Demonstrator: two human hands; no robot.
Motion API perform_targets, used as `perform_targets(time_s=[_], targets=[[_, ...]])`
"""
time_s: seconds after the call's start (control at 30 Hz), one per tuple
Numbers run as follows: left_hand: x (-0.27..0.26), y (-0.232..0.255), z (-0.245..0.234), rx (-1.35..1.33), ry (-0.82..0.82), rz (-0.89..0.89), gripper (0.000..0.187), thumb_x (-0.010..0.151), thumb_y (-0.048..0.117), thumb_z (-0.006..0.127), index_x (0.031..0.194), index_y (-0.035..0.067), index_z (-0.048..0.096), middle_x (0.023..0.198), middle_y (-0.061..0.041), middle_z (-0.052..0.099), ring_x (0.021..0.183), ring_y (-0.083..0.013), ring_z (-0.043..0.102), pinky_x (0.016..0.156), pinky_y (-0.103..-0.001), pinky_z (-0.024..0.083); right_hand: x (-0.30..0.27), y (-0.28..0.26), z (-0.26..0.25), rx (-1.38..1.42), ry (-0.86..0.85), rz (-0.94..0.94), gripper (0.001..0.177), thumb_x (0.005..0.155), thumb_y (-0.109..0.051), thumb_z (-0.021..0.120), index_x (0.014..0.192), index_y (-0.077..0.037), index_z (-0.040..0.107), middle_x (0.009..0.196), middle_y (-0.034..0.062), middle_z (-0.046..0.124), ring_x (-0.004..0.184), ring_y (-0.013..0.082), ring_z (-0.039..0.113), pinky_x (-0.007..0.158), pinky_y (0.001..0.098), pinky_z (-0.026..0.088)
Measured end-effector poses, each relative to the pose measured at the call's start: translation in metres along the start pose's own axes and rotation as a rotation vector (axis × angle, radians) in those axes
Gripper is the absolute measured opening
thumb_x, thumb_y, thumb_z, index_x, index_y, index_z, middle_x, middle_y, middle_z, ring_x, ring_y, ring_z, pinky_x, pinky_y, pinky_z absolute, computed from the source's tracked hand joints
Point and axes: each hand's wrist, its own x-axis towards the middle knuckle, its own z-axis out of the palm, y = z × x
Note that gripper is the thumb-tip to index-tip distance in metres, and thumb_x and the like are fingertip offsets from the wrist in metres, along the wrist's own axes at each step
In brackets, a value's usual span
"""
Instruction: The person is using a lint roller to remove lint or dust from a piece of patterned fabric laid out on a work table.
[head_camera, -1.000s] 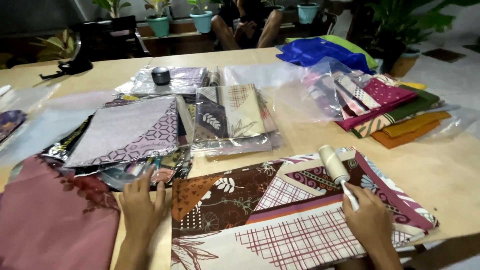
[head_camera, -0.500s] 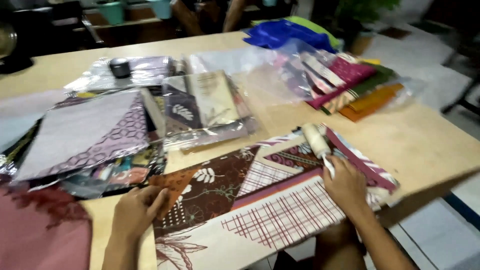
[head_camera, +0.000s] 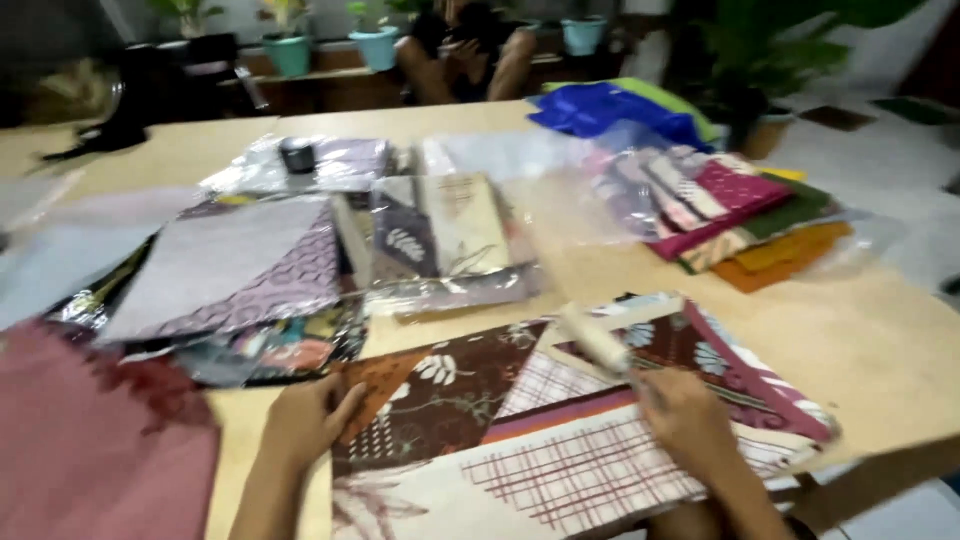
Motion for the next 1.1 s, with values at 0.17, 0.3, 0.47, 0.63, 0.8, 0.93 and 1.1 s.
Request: perform_targets(time_s=[0.17,0.3,0.47,0.63,0.8,0.93,1.1], targets=[[0.0,0.005,-0.01,0.012,-0.015,0.017,0.046,0.092,0.058,0.056,0.066,0.021,0.059,0.062,0.003,0.066,0.059,-0.0158,0.062,0.06,-0.034,0.047,0.017,0.042,-0.035,-0.188,-0.088,0.556,0.038,0.096,-0.033,0.056,0.128,-0.017,0.071,0.121,0.014,0.073,0.108,0.0387,0.07,0.094,0.0516,0.052],[-0.001,0.003,-0.002,0.073,-0.019,-0.014,0.046,0.09,0.062,0.055,0.072,0.02,0.058,0.068,-0.005,0.071,0.072,-0.0287,0.069,0.067,-0.043,0.047,-0.01,0.094,-0.01,-0.362,0.158,0.5,0.037,0.093,-0.027,0.058,0.124,-0.009,0.069,0.111,0.0186,0.072,0.105,0.0405,0.065,0.092,0.0516,0.049],[-0.004,0.016,-0.008,0.131,-0.089,-0.067,0.053,0.092,0.063,0.052,0.068,0.016,0.057,0.065,-0.005,0.071,0.07,-0.0248,0.07,0.065,-0.038,0.047,-0.003,0.049,-0.039,-0.129,0.11,0.563,0.033,0.099,-0.022,0.06,0.128,-0.006,0.065,0.112,0.0185,0.068,0.1,0.0376,0.062,0.079,0.0519,0.052],[-0.004,0.016,-0.013,0.098,-0.091,-0.129,0.053,0.092,0.064,0.051,0.071,0.016,0.058,0.07,-0.005,0.074,0.077,-0.0256,0.071,0.068,-0.038,0.049,-0.024,-0.008,-0.044,0.028,0.177,-0.058,0.036,0.088,-0.008,0.069,0.123,0.0,0.069,0.101,0.0157,0.075,0.085,0.0281,0.071,0.074,0.04,0.059],[-0.004,0.006,-0.007,0.081,-0.025,-0.025,0.046,0.091,0.061,0.055,0.075,0.019,0.062,0.07,-0.006,0.073,0.074,-0.0305,0.07,0.067,-0.043,0.049,-0.035,-0.009,-0.039,-0.094,-0.14,0.168,0.04,0.092,-0.034,0.064,0.127,-0.015,0.069,0.112,0.009,0.076,0.093,0.0222,0.074,0.076,0.0351,0.069],[-0.01,0.012,-0.013,0.059,-0.068,-0.021,0.046,0.094,0.058,0.055,0.074,0.017,0.061,0.067,-0.002,0.068,0.065,-0.0213,0.066,0.062,-0.036,0.048,-0.023,0.043,-0.057,-0.206,-0.135,0.393,0.035,0.102,-0.031,0.052,0.129,-0.02,0.071,0.108,0.0057,0.075,0.094,0.0253,0.069,0.082,0.0412,0.057],[-0.005,0.009,-0.009,0.107,-0.07,-0.045,0.047,0.094,0.061,0.053,0.076,0.018,0.063,0.07,-0.003,0.072,0.072,-0.024,0.069,0.066,-0.039,0.051,-0.026,0.07,-0.085,-0.241,-0.067,0.698,0.04,0.1,-0.031,0.056,0.135,-0.017,0.069,0.127,0.0124,0.068,0.114,0.0382,0.064,0.092,0.0538,0.051]])
